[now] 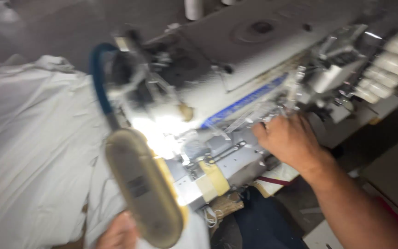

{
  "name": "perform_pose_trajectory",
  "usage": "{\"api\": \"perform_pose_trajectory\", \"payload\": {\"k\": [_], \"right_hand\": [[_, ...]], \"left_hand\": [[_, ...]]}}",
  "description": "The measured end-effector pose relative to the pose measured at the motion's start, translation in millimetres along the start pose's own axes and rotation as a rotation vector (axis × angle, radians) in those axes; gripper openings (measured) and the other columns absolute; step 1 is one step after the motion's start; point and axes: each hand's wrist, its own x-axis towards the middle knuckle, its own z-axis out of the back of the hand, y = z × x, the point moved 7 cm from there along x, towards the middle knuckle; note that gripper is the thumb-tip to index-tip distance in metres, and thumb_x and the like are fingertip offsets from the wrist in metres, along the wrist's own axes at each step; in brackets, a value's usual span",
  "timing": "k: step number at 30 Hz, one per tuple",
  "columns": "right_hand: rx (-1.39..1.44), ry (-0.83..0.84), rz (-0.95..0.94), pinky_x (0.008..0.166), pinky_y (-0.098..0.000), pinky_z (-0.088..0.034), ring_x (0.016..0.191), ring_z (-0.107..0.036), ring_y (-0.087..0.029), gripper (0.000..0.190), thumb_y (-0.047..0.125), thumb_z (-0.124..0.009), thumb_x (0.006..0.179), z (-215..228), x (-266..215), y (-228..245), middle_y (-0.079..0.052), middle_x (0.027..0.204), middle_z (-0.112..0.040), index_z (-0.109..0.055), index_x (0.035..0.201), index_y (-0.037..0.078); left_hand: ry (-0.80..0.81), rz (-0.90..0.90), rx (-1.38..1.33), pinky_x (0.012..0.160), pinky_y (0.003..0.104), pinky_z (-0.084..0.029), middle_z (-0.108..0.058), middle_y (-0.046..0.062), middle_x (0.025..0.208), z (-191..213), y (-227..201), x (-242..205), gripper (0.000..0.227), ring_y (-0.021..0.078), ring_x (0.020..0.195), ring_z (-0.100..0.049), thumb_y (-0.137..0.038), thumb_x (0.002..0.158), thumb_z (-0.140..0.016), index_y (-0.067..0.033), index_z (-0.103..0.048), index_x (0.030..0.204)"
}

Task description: Trimming loose threads from white fabric pieces using thread snips at a sewing workstation

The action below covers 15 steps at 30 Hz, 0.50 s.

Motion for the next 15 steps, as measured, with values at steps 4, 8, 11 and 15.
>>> {"api": "perform_pose_trajectory", "payload": {"k": [4, 8, 11, 15], "right_hand": [[-0.168, 0.258, -0.035, 0.073, -0.0543, -0.052, 0.070, -0.071, -0.045, 0.057, 0.046, -0.044, 0.098, -19, 5, -1, -0.023, 0.070, -0.072, -0.074, 0.071, 0.006], [-0.818, -0.406, 0.668, 0.037, -0.0365, -0.044, 0.037, -0.049, -0.013, 0.041, 0.000, -0.073, 0.084, -25, -18, 4, 0.006, 0.042, -0.042, -0.056, 0.057, 0.024], [-0.857, -0.162, 0.734, 0.047, -0.0336, -0.046, 0.051, -0.055, -0.014, 0.042, -0.008, -0.072, 0.086, -23, -39, 10, 0.006, 0.063, -0.050, -0.053, 0.066, 0.023], [0.336, -0.421, 0.398, 0.080, -0.0383, -0.054, 0.087, -0.069, -0.027, 0.012, 0.006, -0.063, 0.106, 59, -93, 48, -0.014, 0.095, -0.073, -0.070, 0.107, -0.003]], "left_hand": [[-0.034, -0.105, -0.399, 0.051, 0.026, -0.042, -0.067, 0.004, 0.063, -115, -212, -27, 0.021, 0.0107, 0.062, -0.057, -0.005, 0.086, -0.066, 0.0094, -0.075, 0.074], [0.112, -0.187, -0.386, 0.063, 0.025, -0.049, -0.075, 0.006, 0.079, -108, -216, -21, 0.036, 0.0120, 0.073, -0.064, -0.025, 0.099, -0.062, 0.0077, -0.077, 0.094], [0.193, -0.243, -0.313, 0.070, 0.028, -0.046, -0.064, 0.003, 0.080, -107, -232, -22, 0.035, 0.0133, 0.078, -0.058, -0.018, 0.101, -0.056, 0.0093, -0.075, 0.092], [0.208, -0.198, -0.217, 0.055, 0.028, -0.027, -0.040, -0.003, 0.068, -98, -226, -25, 0.036, 0.0093, 0.063, -0.034, -0.018, 0.101, -0.058, -0.0013, -0.057, 0.070]]}}
